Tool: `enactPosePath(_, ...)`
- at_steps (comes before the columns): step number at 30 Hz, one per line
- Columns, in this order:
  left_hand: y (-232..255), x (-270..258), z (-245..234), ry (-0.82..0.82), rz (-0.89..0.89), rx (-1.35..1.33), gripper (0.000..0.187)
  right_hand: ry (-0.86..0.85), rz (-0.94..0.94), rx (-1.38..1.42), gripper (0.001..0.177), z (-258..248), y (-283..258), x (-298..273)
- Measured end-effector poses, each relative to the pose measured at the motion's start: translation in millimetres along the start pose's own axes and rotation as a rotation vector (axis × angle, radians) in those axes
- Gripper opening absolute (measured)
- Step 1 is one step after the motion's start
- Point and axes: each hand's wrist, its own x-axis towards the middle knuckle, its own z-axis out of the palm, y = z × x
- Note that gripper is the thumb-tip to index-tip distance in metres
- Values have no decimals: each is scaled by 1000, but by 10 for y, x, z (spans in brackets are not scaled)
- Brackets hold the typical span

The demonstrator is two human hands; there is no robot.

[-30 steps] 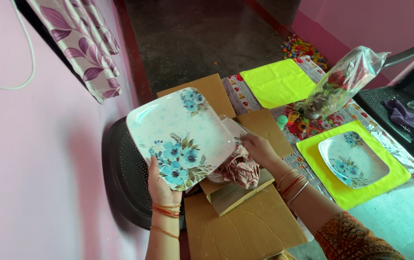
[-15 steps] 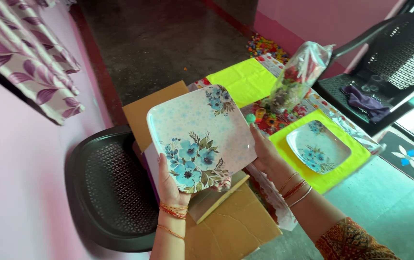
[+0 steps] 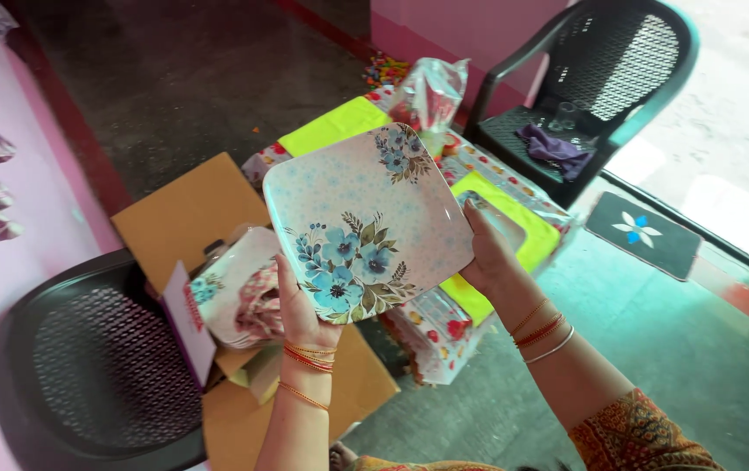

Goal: The person opens a cardboard box containing square plates, removes them one by one, and wipes each plate with a cloth. The person places the cleaned plates on a table covered with a patterned tablecloth and yellow napkins.

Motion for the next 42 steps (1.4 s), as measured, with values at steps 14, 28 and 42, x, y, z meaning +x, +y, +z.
enactPosePath(14, -1175, -19, 649, -100, -125, 30, 69, 136, -118, 37, 48, -841, -911, -873)
enactPosePath(28, -1437, 172, 1100, -101, -149, 56, 69, 95, -164, 52, 53, -1062, -1346, -858)
enactPosePath(42, -526, -401, -12, 366, 14, 272, 53, -133, 123, -10, 48, -374, -187, -347)
